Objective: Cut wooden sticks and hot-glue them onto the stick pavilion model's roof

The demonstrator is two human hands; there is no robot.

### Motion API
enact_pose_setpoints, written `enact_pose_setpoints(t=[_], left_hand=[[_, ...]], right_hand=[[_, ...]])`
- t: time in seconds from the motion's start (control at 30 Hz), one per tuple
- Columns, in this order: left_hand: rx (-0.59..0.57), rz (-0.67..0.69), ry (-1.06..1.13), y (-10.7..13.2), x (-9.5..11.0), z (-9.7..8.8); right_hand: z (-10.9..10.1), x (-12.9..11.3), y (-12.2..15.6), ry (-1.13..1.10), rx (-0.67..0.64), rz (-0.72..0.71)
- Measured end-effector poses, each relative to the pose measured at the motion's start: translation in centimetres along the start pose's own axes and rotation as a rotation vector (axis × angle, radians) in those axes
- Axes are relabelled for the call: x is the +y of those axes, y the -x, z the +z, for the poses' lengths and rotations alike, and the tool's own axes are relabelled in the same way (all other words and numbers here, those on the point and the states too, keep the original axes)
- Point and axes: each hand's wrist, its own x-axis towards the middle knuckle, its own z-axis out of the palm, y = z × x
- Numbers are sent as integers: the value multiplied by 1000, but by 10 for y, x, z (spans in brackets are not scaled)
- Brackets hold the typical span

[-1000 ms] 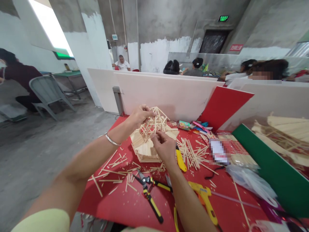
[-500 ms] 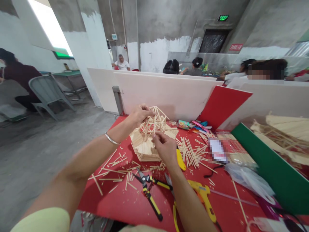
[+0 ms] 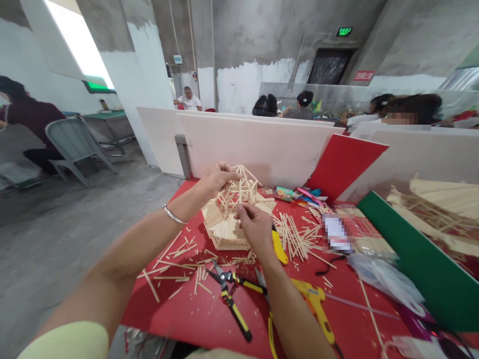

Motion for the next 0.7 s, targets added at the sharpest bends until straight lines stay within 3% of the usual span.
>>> enact_pose_setpoints(t=[0.7], left_hand=[[-6, -14, 12, 0, 0, 0]], right_hand=[[0, 2, -1, 1, 2, -14]])
